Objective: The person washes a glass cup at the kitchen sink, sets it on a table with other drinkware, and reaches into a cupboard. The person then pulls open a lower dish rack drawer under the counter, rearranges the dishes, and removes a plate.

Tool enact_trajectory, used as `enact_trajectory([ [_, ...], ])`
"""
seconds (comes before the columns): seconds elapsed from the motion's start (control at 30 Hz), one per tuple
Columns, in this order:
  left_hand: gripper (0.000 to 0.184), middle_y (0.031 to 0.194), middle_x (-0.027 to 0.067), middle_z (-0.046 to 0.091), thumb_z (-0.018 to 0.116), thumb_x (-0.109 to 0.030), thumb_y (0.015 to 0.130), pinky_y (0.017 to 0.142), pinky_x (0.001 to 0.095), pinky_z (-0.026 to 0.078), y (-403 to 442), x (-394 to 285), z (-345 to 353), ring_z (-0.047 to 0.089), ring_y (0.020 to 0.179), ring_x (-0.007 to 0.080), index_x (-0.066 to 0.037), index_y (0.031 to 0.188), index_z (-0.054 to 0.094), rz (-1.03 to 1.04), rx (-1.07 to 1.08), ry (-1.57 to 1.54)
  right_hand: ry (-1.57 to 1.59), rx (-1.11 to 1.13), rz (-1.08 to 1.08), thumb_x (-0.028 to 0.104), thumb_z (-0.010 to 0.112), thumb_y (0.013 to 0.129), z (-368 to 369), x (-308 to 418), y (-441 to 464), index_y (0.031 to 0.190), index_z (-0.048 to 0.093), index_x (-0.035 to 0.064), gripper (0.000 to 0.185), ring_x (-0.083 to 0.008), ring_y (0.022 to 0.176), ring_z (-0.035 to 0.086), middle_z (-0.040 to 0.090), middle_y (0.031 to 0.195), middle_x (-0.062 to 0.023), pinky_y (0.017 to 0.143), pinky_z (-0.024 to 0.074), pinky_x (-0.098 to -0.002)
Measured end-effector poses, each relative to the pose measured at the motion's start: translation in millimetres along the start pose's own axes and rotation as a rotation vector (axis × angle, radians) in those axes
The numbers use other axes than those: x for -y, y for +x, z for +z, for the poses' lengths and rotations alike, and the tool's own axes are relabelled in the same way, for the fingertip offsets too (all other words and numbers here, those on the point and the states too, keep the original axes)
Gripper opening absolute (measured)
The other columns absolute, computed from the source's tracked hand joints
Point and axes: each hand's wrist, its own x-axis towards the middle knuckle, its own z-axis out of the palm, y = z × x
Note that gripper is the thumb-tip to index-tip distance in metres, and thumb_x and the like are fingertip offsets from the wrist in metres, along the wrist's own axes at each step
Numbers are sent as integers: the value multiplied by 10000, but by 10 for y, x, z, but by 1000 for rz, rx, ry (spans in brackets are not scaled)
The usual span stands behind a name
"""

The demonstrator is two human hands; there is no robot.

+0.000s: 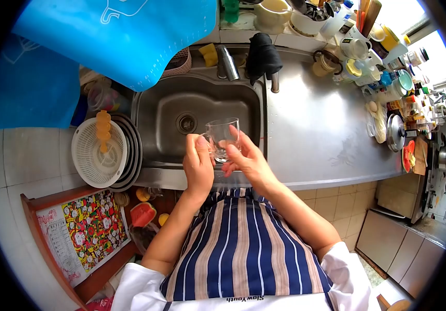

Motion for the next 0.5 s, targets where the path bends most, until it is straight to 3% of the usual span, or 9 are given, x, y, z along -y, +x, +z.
enact_trajectory([
  [0.03,228,691,52,522,391,-219,1010,553,300,428,-43,-65,-16,516,597,149,-35,892,459,-18,79,-119,7,50,-4,314,582,932,-79,54,-28,1480,186,85,714,-157,728,605,504,1257,-137,671,522,-291],
  [0.07,185,758,43,527,419,-188,1001,557,258,419,-78,-64,-31,506,628,108,-31,911,458,77,103,-119,15,122,38,331,616,908,-145,143,-69,1484,201,118,741,-175,843,611,487,1306,-139,757,515,-309],
  [0.1,185,758,43,527,419,-188,1001,557,258,419,-109,-122,-36,506,628,108,-31,911,458,76,96,-117,14,128,41,331,616,908,-195,190,-82,1484,201,118,741,-175,843,611,487,1306,-139,757,515,-309],
  [0.17,189,841,22,481,403,-186,1010,585,211,407,-181,-311,-60,450,665,68,-42,903,461,153,168,-143,-13,261,-37,344,680,858,-265,259,-118,1486,200,122,821,-203,1029,574,445,1371,-135,895,467,-340],
  [0.2,155,900,43,486,457,-157,990,616,205,420,-205,-333,-86,468,718,82,-27,910,485,155,199,-156,-1,262,-30,330,756,786,-254,349,-171,1485,213,125,909,-217,1163,505,425,1396,-134,998,397,-365],
  [0.23,155,900,43,486,457,-157,990,616,205,420,-218,-363,-101,468,718,82,-27,910,485,157,192,-152,-1,270,-30,330,756,786,-276,396,-199,1485,213,125,909,-217,1163,505,425,1396,-134,998,397,-365],
  [0.3,156,892,57,505,501,-143,969,657,221,424,-252,-453,-121,490,742,113,-11,886,511,334,171,16,-18,316,-104,194,741,804,-324,457,-254,1483,215,117,862,-202,1174,499,393,1428,-126,1000,404,-360],
  [0.33,157,864,76,526,542,-132,943,698,251,423,-260,-565,-126,510,764,148,0,861,528,417,145,78,-14,324,-104,194,741,804,-333,501,-286,1483,215,117,862,-202,1174,499,393,1428,-126,1000,404,-360],
  [0.5,148,798,83,536,555,-115,927,701,268,414,-347,-823,-104,521,762,160,2,841,527,521,77,140,-105,426,-119,160,740,797,-358,744,-390,1478,242,124,844,-210,1213,482,381,1440,-118,1026,386,-382],
])
